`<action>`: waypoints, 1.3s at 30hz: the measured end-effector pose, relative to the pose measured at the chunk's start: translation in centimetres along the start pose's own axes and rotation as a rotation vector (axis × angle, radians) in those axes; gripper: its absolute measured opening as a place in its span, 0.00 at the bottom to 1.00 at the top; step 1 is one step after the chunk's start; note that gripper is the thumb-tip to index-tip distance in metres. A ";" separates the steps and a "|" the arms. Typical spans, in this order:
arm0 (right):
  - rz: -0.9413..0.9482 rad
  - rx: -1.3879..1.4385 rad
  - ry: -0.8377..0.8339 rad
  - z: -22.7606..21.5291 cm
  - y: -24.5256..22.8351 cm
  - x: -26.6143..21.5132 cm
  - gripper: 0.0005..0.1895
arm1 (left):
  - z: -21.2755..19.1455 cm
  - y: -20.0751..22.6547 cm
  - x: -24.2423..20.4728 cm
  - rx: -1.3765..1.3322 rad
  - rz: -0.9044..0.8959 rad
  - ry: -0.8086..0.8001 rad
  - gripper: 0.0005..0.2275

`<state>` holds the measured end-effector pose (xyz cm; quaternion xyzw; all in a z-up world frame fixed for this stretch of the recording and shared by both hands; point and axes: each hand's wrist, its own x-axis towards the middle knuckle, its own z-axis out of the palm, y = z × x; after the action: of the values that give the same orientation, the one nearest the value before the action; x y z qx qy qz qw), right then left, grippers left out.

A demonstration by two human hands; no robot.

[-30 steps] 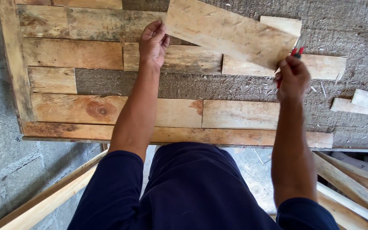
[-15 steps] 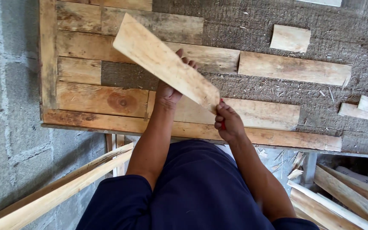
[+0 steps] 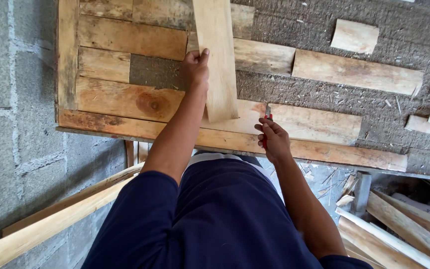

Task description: Measuring, cutting, and arranging thin wood planks on a workbench to create a decorative surface or panel.

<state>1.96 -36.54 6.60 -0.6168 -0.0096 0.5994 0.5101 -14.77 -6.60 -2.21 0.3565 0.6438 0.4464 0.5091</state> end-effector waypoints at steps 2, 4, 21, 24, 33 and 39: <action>-0.018 -0.005 0.003 -0.3 0.4 -0.2 0.15 | 0.4 0.1 0.0 0.051 -0.031 0.006 0.11; -0.034 -0.009 0.010 -0.4 0.7 -0.6 0.15 | 0.7 0.3 -0.3 0.105 -0.065 0.010 0.11; -0.375 -0.560 -0.052 4.3 -1.4 -0.8 0.10 | -2.0 3.2 -4.5 0.907 0.463 -0.263 0.20; -0.664 -0.758 -0.125 7.5 -4.3 1.5 0.11 | -1.9 5.0 -4.9 1.120 0.780 -0.490 0.42; -0.972 -1.133 -0.030 14.8 -8.8 14.7 0.34 | -0.4 7.0 -4.3 1.365 0.543 -0.809 0.58; -0.803 -1.271 0.065 19.1 -10.3 20.3 0.38 | -0.2 7.1 -4.0 1.336 0.545 -0.801 0.58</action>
<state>-0.45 -7.16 2.97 -0.7590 -0.5629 0.2275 0.2353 -14.00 -7.84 5.84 0.8601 0.4341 -0.0838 0.2545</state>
